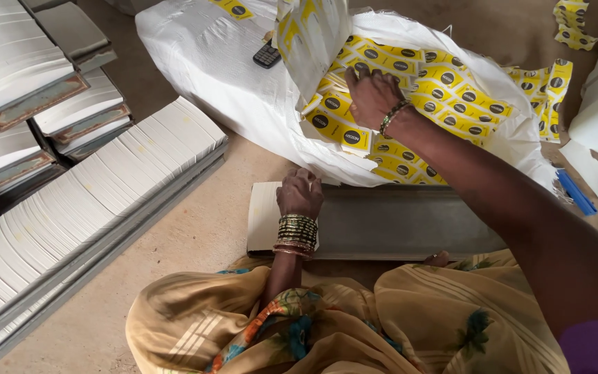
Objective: Organizing coffee labels from a bulk bag into a tray and small box.
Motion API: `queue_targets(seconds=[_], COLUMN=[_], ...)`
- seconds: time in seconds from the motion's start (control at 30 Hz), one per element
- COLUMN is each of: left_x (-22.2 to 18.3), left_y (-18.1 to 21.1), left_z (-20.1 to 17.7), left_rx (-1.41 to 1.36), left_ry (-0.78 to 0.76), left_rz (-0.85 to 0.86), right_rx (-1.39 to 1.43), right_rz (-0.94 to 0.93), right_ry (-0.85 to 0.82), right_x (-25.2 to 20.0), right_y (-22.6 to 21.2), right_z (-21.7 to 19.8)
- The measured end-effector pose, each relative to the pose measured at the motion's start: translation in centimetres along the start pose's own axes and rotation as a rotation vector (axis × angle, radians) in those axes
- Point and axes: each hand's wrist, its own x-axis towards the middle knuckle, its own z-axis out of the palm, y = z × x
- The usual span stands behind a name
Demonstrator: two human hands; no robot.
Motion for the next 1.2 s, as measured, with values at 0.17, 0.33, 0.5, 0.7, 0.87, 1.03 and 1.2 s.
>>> queue_targets(seconds=[0.17,0.33,0.5,0.7,0.87,1.03,1.2], left_x=[0.3,-0.9,7.3,22.0,23.4,22.0,22.8], left_y=[-1.0,9.0,12.6,9.1,5.6,5.6,5.5], left_z=[1.7,-8.0,-7.7,0.0,2.1,0.8,1.5], left_rx=[0.079,-0.072,-0.205,-0.078,0.053,0.212,0.110], left_ry=[0.077,-0.124,0.099,0.182,0.055,0.057,0.019], left_rz=[0.067,0.182,0.381,0.495,0.469,0.509,0.468], right_rx=[-0.034,-0.186,-0.251,-0.005,-0.097,-0.358,-0.536], right_rz=[-0.028,0.028,0.069,0.158,-0.046,-0.341,-0.457], right_ry=[0.170,0.329,0.325,0.159,-0.033,-0.363,-0.558], right_x=[-1.0,0.2,0.0,0.9,3.0,12.2,15.0], right_y=[1.5,1.2,-0.6,2.4,4.5,6.9,7.4], right_z=[2.1,4.1,2.7,3.1,2.2,0.3,-1.9])
